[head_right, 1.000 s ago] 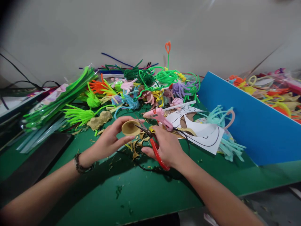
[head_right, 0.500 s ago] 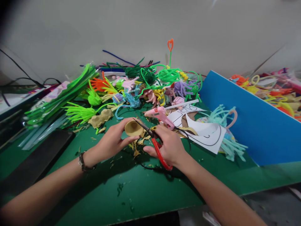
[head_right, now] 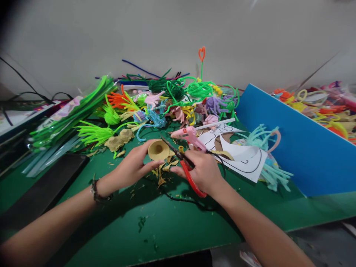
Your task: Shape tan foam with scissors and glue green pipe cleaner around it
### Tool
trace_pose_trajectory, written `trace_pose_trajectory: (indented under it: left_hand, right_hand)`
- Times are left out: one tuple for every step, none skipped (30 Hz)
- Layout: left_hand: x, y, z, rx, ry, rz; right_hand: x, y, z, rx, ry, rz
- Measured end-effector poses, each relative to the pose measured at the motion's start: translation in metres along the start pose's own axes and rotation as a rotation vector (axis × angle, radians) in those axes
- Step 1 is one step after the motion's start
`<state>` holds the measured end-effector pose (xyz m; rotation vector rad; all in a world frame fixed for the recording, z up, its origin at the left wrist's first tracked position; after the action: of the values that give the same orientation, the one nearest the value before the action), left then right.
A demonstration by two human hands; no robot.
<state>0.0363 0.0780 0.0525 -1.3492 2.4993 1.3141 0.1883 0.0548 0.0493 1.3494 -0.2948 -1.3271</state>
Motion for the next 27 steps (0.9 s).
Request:
trace_pose_trajectory:
  left_hand:
    - [-0.0002,-0.0001,0.0000,0.005,0.004,0.015]
    - [-0.0005,-0.0003,-0.0001,0.012,0.007,0.029]
    - [-0.0007,-0.0003,-0.0002,0.022,0.008,0.039]
    - [-0.0010,-0.0002,-0.0002,0.036,0.010,0.045]
    - [-0.0011,0.0001,0.0001,0.053,0.016,0.047]
    - [-0.0012,0.0005,0.0006,0.068,0.025,0.047]
    - [-0.0012,0.0009,0.0013,0.081,0.036,0.046]
    - [-0.0011,0.0014,0.0020,0.091,0.045,0.045]
    - [-0.0010,0.0018,0.0026,0.098,0.052,0.045]
    - [-0.0008,0.0021,0.0031,0.102,0.056,0.047]
    - [-0.0007,0.0024,0.0034,0.102,0.056,0.048]
    - [-0.0005,0.0027,0.0037,0.101,0.055,0.048]
    - [-0.0005,0.0027,0.0041,0.097,0.056,0.051]
    - [-0.0004,0.0026,0.0043,0.090,0.054,0.054]
    - [-0.0004,0.0024,0.0044,0.083,0.051,0.057]
    - [-0.0005,0.0022,0.0042,0.075,0.044,0.060]
    - [-0.0005,0.0020,0.0039,0.067,0.036,0.065]
    - [-0.0006,0.0020,0.0034,0.059,0.028,0.070]
    - [-0.0006,0.0021,0.0029,0.052,0.018,0.074]
    - [-0.0006,0.0023,0.0023,0.047,0.008,0.077]
    - [-0.0006,0.0027,0.0016,0.043,-0.002,0.082]
    - [-0.0007,0.0031,0.0009,0.042,-0.014,0.085]
    - [-0.0007,0.0036,0.0001,0.045,-0.027,0.088]
    - [-0.0008,0.0041,-0.0006,0.052,-0.040,0.091]
    - [-0.0009,0.0045,-0.0011,0.059,-0.051,0.094]
    - [-0.0010,0.0049,-0.0013,0.065,-0.057,0.097]
    - [-0.0010,0.0054,-0.0012,0.069,-0.060,0.100]
  right_hand:
    - [-0.0005,-0.0004,-0.0007,-0.004,-0.005,0.013]
    - [-0.0010,-0.0007,-0.0014,-0.008,-0.010,0.023]
    - [-0.0014,-0.0009,-0.0021,-0.015,-0.015,0.028]
    - [-0.0016,-0.0011,-0.0028,-0.025,-0.021,0.027]
    - [-0.0017,-0.0014,-0.0034,-0.039,-0.025,0.022]
    - [-0.0014,-0.0015,-0.0040,-0.059,-0.029,0.012]
    - [-0.0010,-0.0019,-0.0046,-0.086,-0.032,0.002]
    - [-0.0004,-0.0026,-0.0053,-0.116,-0.036,-0.003]
    - [0.0003,-0.0035,-0.0061,-0.146,-0.042,-0.001]
    - [0.0008,-0.0046,-0.0067,-0.172,-0.047,0.007]
    - [0.0012,-0.0057,-0.0072,-0.191,-0.052,0.020]
    - [0.0013,-0.0069,-0.0072,-0.198,-0.051,0.039]
    - [0.0011,-0.0078,-0.0068,-0.192,-0.044,0.060]
    - [0.0006,-0.0082,-0.0062,-0.171,-0.033,0.074]
    - [-0.0001,-0.0082,-0.0056,-0.139,-0.021,0.083]
    - [-0.0009,-0.0079,-0.0051,-0.103,-0.011,0.084]
    - [-0.0016,-0.0073,-0.0049,-0.068,-0.005,0.080]
    - [-0.0022,-0.0066,-0.0049,-0.040,0.000,0.073]
    - [-0.0026,-0.0060,-0.0051,-0.022,0.003,0.067]
    - [-0.0028,-0.0057,-0.0052,-0.014,0.007,0.067]
    - [-0.0028,-0.0055,-0.0052,-0.013,0.012,0.069]
    - [-0.0028,-0.0051,-0.0050,-0.013,0.016,0.070]
    - [-0.0027,-0.0045,-0.0047,-0.012,0.021,0.069]
    - [-0.0027,-0.0037,-0.0042,-0.013,0.025,0.066]
    - [-0.0028,-0.0028,-0.0036,-0.022,0.029,0.064]
    - [-0.0029,-0.0022,-0.0029,-0.039,0.032,0.066]
    - [-0.0031,-0.0019,-0.0022,-0.063,0.036,0.074]
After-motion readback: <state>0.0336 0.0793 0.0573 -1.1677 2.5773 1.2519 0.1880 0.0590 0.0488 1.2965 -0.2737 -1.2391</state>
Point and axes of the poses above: each hand's wrist, its own x-axis away from the middle knuckle, its own y-axis out of the back of the hand, z = x × y, the point moved 5 cm from there along -x, towards the middle knuckle, and after that the axes turned 1 degree about z, right-handed, at the moved point
